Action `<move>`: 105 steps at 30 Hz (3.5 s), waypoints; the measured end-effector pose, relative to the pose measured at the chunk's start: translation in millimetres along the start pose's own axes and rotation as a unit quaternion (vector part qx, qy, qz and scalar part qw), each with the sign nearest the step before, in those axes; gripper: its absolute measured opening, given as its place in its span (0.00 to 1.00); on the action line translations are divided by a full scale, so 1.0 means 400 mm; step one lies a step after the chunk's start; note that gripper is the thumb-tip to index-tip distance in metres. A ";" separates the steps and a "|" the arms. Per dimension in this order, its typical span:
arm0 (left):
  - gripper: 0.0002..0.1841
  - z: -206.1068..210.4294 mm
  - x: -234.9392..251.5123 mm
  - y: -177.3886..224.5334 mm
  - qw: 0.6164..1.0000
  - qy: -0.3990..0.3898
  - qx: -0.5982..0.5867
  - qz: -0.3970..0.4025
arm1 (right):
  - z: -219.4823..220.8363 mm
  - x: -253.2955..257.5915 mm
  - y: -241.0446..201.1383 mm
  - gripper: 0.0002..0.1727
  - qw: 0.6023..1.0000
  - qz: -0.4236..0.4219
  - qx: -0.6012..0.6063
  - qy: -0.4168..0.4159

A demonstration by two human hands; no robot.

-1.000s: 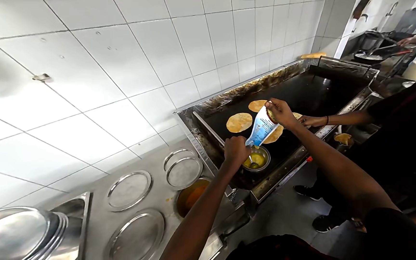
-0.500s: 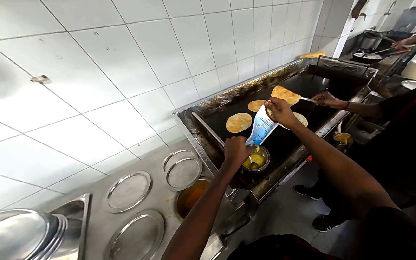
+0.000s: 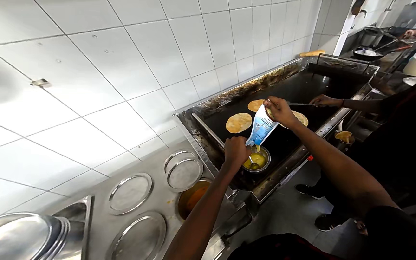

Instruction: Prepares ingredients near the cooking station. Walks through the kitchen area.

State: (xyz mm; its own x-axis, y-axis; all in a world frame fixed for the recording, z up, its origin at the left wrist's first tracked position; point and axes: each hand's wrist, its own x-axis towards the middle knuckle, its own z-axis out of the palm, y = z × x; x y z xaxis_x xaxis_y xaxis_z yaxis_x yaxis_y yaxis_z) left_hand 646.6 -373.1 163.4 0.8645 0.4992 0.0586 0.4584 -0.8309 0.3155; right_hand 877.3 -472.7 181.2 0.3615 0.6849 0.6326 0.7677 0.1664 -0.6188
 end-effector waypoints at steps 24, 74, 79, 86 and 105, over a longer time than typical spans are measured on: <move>0.15 -0.005 -0.001 -0.011 1.000 0.008 0.003 0.006 | 0.007 0.017 -0.021 0.19 0.999 -0.037 -0.021 -0.002; 0.14 -0.016 -0.039 -0.029 0.993 0.081 -0.081 0.032 | 0.014 0.065 -0.063 0.18 0.994 -0.076 -0.083 -0.001; 0.13 -0.004 -0.017 -0.038 0.994 0.086 -0.059 0.021 | 0.013 0.071 -0.066 0.19 0.994 -0.073 -0.080 -0.010; 0.12 -0.012 -0.051 -0.030 0.991 0.096 -0.083 0.032 | 0.019 0.063 -0.067 0.18 0.994 -0.077 -0.082 -0.011; 0.15 -0.006 -0.001 -0.054 0.998 0.033 -0.049 0.017 | 0.030 0.069 -0.063 0.19 0.993 -0.088 -0.078 -0.025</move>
State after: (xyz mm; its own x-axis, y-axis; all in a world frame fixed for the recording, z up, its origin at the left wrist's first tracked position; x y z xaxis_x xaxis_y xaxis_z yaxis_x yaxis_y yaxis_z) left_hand 635.9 -354.7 158.9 0.8622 0.4888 0.1330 0.4038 -0.8217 0.4022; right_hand 861.6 -449.3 208.8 0.1908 0.6900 0.6982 0.8903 0.1779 -0.4192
